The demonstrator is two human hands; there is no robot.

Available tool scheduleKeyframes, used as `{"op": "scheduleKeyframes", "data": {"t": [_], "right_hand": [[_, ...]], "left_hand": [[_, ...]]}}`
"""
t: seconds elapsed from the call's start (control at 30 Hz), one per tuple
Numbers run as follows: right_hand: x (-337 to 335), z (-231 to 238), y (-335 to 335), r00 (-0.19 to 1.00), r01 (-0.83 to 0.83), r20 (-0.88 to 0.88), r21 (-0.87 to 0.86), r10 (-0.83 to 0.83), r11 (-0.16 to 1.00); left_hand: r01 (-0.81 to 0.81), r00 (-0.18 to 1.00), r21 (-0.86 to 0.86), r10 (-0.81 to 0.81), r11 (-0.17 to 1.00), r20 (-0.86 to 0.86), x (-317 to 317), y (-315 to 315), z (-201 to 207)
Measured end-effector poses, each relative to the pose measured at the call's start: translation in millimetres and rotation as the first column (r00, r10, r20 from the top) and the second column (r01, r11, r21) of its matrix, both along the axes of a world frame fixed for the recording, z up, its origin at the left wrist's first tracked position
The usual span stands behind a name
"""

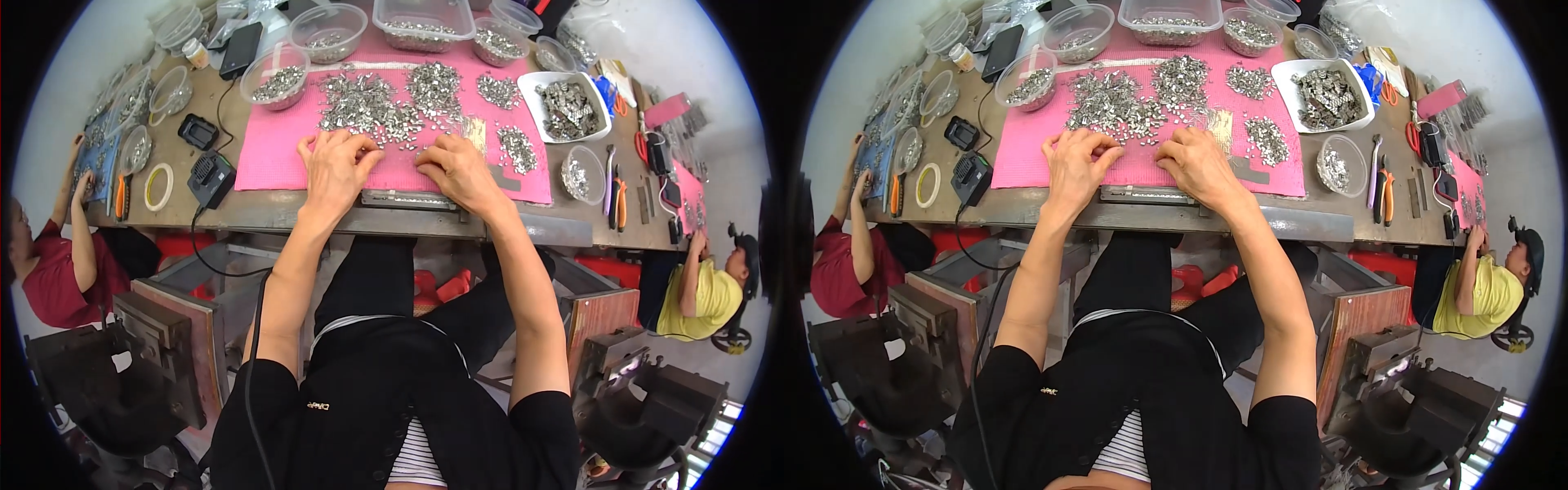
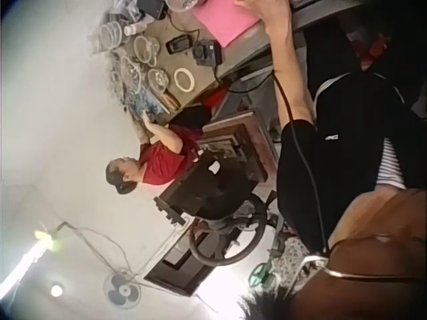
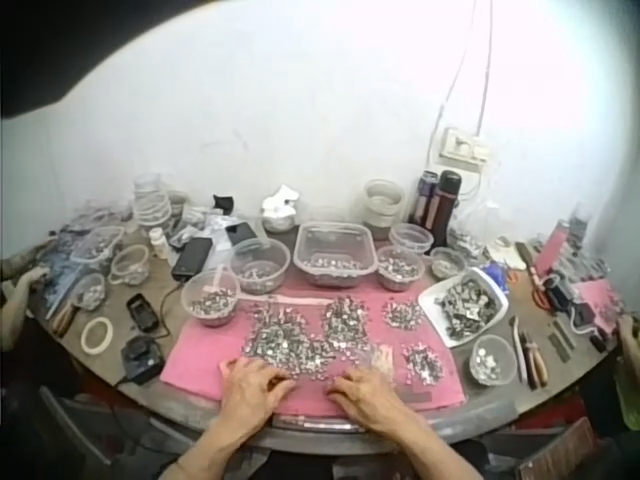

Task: The recorder is picking up small metal components from containers and placing them into a jig, then using a manual press machine to secure them.

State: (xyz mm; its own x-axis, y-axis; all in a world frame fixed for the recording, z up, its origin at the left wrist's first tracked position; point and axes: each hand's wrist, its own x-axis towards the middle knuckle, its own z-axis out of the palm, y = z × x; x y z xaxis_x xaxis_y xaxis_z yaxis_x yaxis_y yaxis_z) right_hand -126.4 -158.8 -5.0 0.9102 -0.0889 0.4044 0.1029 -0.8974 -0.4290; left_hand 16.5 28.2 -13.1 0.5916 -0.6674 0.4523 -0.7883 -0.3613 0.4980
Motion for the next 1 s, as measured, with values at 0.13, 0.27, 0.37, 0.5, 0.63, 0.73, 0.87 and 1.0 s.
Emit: {"op": "scheduleKeyframes", "data": {"t": [0.13,0.27,0.37,0.5,0.63,0.73,0.87,1.0], "right_hand": [[3.5,-1.1,3.9,1.000,-0.010,0.021,0.003,0.010,1.000],[2.6,-0.8,5.3,1.000,0.009,-0.018,0.032,-0.009,0.999],[-2.7,2.1,6.6,0.999,0.008,-0.047,-0.033,-0.010,0.999],[-9.5,11.0,20.0,0.994,0.100,-0.052,0.120,-0.094,0.988],[-25.4,16.3,51.7,0.997,0.065,0.024,0.289,-0.075,0.955],[-27.7,4.2,61.4,0.987,0.053,0.133,0.288,-0.095,0.956],[-26.6,-1.9,68.3,0.981,0.084,0.144,0.304,-0.133,0.949],[-26.6,-2.7,69.8,0.972,0.088,0.192,0.232,-0.134,0.969]], "left_hand": [[-0.039,0.988,0.021,0.035,0.999,0.150,-4.8,-5.0,-3.9],[-0.018,0.994,0.007,0.017,1.000,0.108,0.5,-6.2,-9.5],[-0.024,0.999,0.000,0.024,1.000,0.039,-1.7,-3.5,-8.2],[0.044,0.988,0.005,-0.044,0.999,0.151,3.0,-1.8,-7.9],[0.222,0.974,-0.050,-0.219,0.974,0.050,6.0,-2.7,-5.0],[0.303,0.953,0.044,-0.302,0.952,-0.025,9.2,-2.6,-3.1],[0.310,0.951,-0.010,-0.310,0.951,0.009,11.4,-2.1,-8.4],[0.327,0.945,0.015,-0.326,0.945,-0.025,10.9,-1.2,-0.5]]}}
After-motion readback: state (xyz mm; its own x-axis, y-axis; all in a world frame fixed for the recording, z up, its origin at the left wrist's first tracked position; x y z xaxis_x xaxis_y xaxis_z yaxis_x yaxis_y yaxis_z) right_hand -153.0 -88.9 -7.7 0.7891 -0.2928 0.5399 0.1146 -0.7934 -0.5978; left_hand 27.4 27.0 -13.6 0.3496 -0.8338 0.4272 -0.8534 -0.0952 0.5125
